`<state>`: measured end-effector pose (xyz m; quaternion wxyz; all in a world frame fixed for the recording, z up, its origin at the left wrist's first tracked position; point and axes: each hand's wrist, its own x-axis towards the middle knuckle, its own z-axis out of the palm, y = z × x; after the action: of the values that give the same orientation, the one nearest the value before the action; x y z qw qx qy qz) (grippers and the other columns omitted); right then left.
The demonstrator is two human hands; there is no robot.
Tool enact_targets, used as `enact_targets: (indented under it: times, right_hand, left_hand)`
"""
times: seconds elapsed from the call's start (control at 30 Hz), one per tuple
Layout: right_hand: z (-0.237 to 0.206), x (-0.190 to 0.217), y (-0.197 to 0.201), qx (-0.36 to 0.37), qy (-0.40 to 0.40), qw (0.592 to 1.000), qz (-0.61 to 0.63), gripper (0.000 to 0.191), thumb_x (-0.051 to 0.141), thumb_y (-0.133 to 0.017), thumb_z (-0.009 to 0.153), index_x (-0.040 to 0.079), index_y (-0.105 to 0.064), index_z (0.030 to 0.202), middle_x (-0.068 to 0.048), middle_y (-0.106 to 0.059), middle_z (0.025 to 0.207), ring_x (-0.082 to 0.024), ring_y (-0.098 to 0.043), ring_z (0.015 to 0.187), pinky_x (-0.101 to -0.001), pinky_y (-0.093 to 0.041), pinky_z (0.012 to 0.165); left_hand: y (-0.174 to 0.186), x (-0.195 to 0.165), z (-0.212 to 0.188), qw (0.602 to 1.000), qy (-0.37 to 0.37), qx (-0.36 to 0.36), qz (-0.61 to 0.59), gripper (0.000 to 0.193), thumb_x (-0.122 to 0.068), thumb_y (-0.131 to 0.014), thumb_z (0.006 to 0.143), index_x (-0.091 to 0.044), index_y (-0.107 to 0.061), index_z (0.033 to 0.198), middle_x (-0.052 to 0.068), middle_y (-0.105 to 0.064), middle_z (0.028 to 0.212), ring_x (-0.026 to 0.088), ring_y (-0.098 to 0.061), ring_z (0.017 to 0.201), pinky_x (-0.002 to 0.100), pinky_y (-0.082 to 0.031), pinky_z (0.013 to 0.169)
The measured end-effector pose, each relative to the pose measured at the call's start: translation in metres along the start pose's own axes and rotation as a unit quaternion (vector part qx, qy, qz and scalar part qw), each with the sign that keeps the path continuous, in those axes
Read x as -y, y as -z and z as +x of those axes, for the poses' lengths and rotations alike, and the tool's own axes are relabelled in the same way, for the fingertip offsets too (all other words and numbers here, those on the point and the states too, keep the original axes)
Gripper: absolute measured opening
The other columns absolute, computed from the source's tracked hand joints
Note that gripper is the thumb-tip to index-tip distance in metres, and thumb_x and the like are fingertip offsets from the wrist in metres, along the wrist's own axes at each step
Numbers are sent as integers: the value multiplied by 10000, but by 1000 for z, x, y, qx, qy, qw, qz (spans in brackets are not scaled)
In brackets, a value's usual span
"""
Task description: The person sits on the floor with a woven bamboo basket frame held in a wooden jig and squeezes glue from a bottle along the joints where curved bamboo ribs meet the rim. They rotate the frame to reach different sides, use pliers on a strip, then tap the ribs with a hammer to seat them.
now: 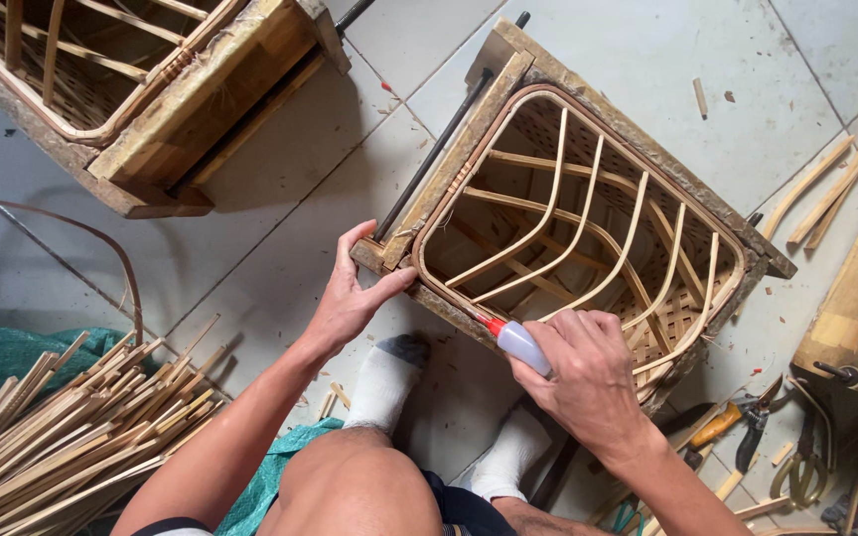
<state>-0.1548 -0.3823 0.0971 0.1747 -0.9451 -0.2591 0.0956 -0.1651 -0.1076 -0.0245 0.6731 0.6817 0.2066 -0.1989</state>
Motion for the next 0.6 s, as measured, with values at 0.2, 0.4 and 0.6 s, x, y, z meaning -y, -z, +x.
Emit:
enact_targets:
  times: [0.2,0.4,0.6]
  right_hand:
    - [11,3,0,7,1,1000,20,374,288,-856,712,20,-748,949,-80,-665,785,-235,-632,761,-409,-459,784]
    - [25,7,-13,15,7,1000,15,337,294,-854,713,40,-764,915,-63,-655,741,-211,-621,719,-398,-449,758]
    - [32,10,-7,6,8,999,36,296,259,-850,696,47,-760,881,-63,-640,732,-221,-619,726,-394,-450,757]
  left_hand:
    - [2,-6,3,1000,1,-18,19,950,-380,-844,728,-103,-361,1498,185,-568,1389,268,-533,1319,408,-383,1132]
    - [3,-9,2,1000,13,-20,9,970,-387,-841,704,-93,-353,1489,202,-578,1352,285,-562,1285,413,-412,1109]
    - [5,-9,4,1000,3,-16,25,967,-388,-849,716,-89,-356,1492,202,-567,1369,286,-541,1312,411,-396,1123]
